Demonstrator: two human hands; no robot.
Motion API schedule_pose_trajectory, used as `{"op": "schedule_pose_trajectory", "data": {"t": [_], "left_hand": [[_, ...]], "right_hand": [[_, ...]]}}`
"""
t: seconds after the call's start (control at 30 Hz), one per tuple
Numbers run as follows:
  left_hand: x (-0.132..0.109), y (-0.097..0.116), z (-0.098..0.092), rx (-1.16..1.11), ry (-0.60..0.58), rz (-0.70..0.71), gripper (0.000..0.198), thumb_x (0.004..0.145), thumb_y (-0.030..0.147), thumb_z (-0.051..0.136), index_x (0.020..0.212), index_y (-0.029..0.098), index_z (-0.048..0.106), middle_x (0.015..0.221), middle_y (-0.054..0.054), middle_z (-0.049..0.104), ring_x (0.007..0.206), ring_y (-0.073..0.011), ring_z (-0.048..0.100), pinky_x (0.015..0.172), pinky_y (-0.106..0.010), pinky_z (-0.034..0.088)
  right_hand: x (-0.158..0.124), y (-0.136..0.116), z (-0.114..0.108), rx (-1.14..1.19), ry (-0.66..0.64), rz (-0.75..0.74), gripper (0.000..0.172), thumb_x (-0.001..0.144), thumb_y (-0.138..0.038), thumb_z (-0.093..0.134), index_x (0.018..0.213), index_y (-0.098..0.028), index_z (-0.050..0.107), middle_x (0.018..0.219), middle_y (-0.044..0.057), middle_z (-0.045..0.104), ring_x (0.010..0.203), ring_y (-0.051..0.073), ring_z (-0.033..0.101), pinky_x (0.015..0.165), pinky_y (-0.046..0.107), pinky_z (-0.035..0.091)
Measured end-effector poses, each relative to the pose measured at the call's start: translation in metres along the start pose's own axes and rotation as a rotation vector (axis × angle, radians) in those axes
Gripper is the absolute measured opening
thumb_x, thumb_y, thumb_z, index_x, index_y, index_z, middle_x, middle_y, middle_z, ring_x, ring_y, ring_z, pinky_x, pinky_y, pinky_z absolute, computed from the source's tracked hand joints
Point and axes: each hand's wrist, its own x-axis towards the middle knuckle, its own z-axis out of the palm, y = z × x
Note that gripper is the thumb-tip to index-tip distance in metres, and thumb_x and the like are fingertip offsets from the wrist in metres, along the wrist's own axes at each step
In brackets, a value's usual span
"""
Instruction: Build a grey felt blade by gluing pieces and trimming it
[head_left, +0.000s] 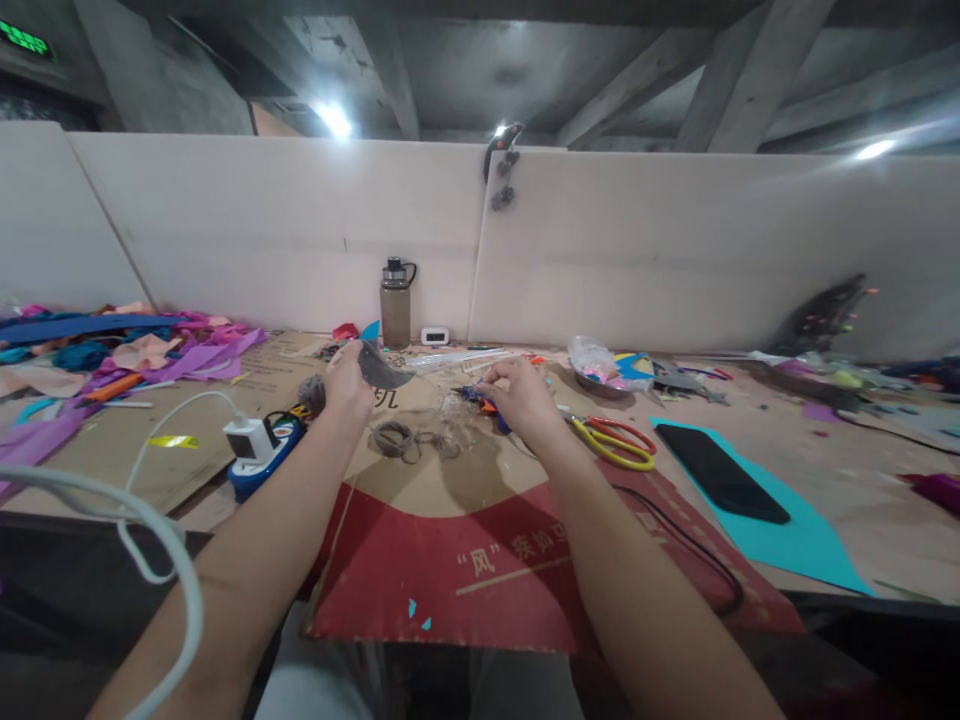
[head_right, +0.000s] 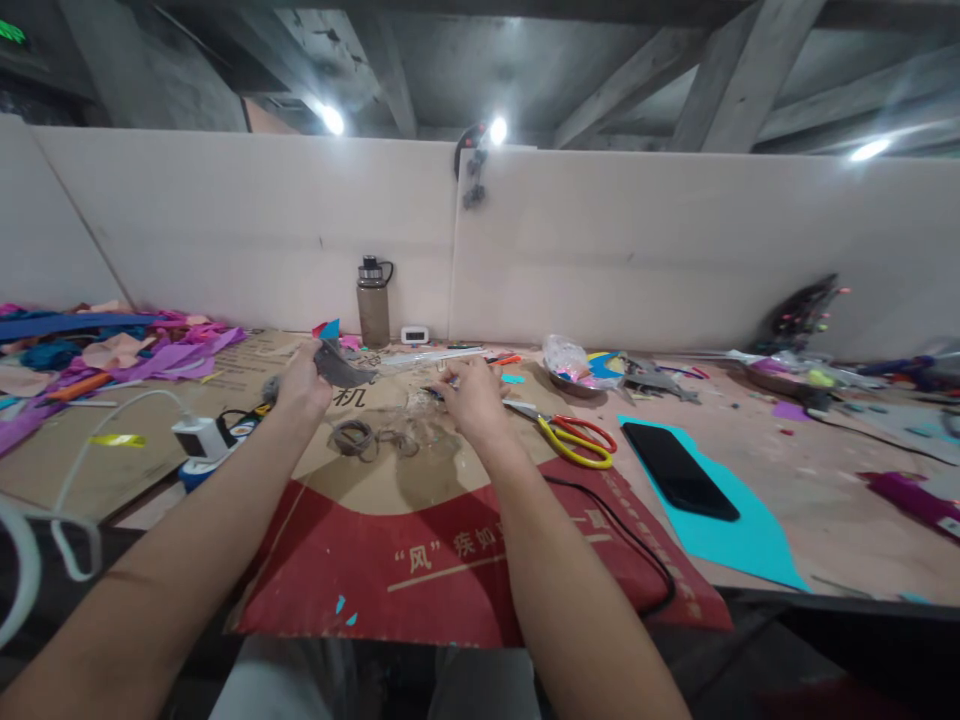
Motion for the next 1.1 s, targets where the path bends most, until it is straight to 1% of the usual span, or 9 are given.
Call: {"op": "schedule_pose_trajectory", "data": {"t": [0.1,0.2,0.33,0.5,0.73,0.87,0.97,1.03,1.1], "left_hand": [[-0.013,-0.005,0.004,0.038,-0.065,-0.037,0.011,0.062,0.017,0.064,0.066,0.018,0.053,0.057,0.005,0.058,0.052,-0.0084,0.055,0.058,-0.022,0.047],[-0.027,-0.012,0.007,0.091,-0.159,-0.050,0.016,0.060,0.021,0.067,0.067,0.018,0.053,0.058,0.005,0.058,0.053,-0.0095,0.056,0.057,-0.022,0.046],[-0.044,-0.019,0.011,0.164,-0.304,-0.092,0.018,0.060,0.026,0.068,0.068,0.017,0.054,0.060,0.003,0.058,0.054,-0.0097,0.054,0.052,-0.021,0.041],[-0.062,-0.024,0.016,0.179,-0.356,-0.145,0.017,0.060,0.021,0.069,0.063,0.016,0.053,0.059,0.005,0.051,0.051,-0.0065,0.047,0.046,-0.018,0.034],[-0.077,-0.028,0.019,0.124,-0.368,-0.162,0.015,0.060,0.019,0.070,0.066,0.015,0.057,0.063,0.004,0.057,0.056,-0.0061,0.051,0.055,-0.018,0.040],[-0.079,-0.030,0.018,0.142,-0.389,-0.150,0.014,0.061,0.021,0.070,0.066,0.016,0.058,0.063,0.004,0.057,0.057,-0.0064,0.052,0.058,-0.019,0.041],[-0.071,-0.030,0.016,0.156,-0.372,-0.149,0.015,0.060,0.022,0.070,0.066,0.016,0.058,0.062,0.005,0.056,0.056,-0.0064,0.051,0.057,-0.019,0.040],[-0.062,-0.028,0.013,0.167,-0.344,-0.139,0.016,0.061,0.023,0.070,0.067,0.016,0.057,0.061,0.005,0.057,0.055,-0.0067,0.051,0.057,-0.019,0.040],[-0.050,-0.025,0.010,0.175,-0.299,-0.097,0.017,0.061,0.025,0.070,0.066,0.016,0.055,0.060,0.006,0.056,0.053,-0.0066,0.050,0.057,-0.020,0.040]], "right_hand": [[-0.005,-0.006,0.009,-0.098,-0.021,-0.070,0.014,0.073,-0.030,0.068,0.062,-0.022,0.062,0.082,0.006,0.059,0.085,0.021,0.049,0.080,0.038,0.036],[-0.011,-0.021,0.022,0.018,-0.119,-0.157,0.021,0.083,-0.034,0.058,0.066,-0.022,0.062,0.069,0.002,0.056,0.072,0.017,0.050,0.073,0.033,0.038],[-0.017,-0.031,0.038,0.019,-0.062,-0.228,0.012,0.083,-0.031,0.059,0.077,-0.022,0.063,0.081,0.004,0.059,0.080,0.018,0.053,0.076,0.032,0.041],[-0.015,-0.028,0.048,-0.020,-0.048,-0.225,0.006,0.081,-0.021,0.058,0.087,-0.022,0.060,0.090,0.005,0.058,0.079,0.017,0.053,0.074,0.031,0.043],[-0.009,-0.014,0.060,-0.143,0.014,-0.174,0.002,0.082,-0.021,0.055,0.083,-0.020,0.055,0.086,0.006,0.057,0.081,0.018,0.052,0.077,0.031,0.041],[-0.008,-0.014,0.061,-0.213,0.018,-0.171,0.007,0.084,-0.023,0.050,0.079,-0.021,0.052,0.083,0.005,0.056,0.080,0.019,0.051,0.074,0.031,0.039],[-0.011,-0.022,0.058,-0.255,0.007,-0.159,0.006,0.082,-0.021,0.050,0.077,-0.021,0.052,0.082,0.005,0.056,0.077,0.018,0.050,0.071,0.031,0.037],[-0.017,-0.031,0.053,-0.203,-0.066,-0.180,0.006,0.081,-0.022,0.051,0.076,-0.021,0.051,0.079,0.003,0.055,0.073,0.016,0.048,0.068,0.029,0.036],[-0.023,-0.042,0.046,-0.083,-0.271,-0.247,0.009,0.082,-0.025,0.052,0.074,-0.020,0.051,0.074,0.001,0.053,0.068,0.014,0.046,0.064,0.026,0.035]]}}
